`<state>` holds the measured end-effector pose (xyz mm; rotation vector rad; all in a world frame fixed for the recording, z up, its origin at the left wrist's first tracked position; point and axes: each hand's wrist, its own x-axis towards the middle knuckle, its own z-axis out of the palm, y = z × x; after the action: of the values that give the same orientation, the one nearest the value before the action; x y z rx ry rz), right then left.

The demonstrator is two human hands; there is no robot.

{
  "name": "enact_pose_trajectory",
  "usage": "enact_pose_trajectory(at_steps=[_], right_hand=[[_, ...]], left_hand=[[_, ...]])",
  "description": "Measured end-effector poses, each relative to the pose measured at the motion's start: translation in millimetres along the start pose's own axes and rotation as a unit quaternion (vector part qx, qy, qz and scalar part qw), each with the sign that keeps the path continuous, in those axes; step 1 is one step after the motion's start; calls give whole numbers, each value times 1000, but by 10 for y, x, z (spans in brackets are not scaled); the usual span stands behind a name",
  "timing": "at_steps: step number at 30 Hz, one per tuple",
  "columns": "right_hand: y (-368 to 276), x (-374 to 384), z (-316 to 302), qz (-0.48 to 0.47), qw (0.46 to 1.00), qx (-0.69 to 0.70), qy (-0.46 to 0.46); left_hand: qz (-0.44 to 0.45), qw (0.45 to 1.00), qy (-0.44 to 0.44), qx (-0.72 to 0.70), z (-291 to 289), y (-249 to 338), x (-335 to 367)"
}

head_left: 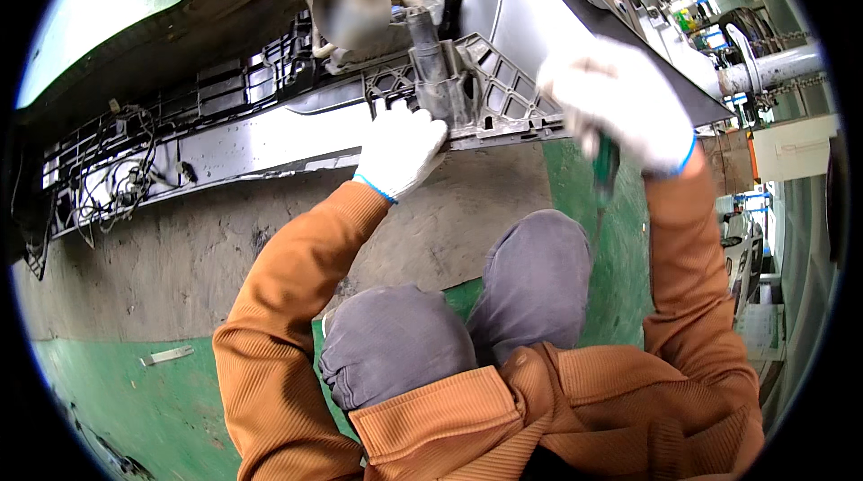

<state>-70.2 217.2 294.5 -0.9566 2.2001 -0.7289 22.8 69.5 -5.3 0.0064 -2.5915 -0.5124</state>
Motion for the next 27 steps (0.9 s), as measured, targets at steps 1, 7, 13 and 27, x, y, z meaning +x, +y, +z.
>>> enact_pose_trajectory(at_steps=[1, 7, 13, 27], right_hand=[[221, -187, 58, 42, 998, 9, -37], [2020, -868, -53, 269, 961, 58, -41], [5248, -1375, 868, 246, 966, -65, -35], [2489, -258, 231, -43, 928, 368, -25]], left_hand=[[-4, 1000, 1, 7, -2, 43, 13], [-21, 994, 84, -67, -37, 231, 77], [-87, 960, 171, -203, -301, 264, 250], [-23, 977, -50, -206, -742, 618, 1011]])
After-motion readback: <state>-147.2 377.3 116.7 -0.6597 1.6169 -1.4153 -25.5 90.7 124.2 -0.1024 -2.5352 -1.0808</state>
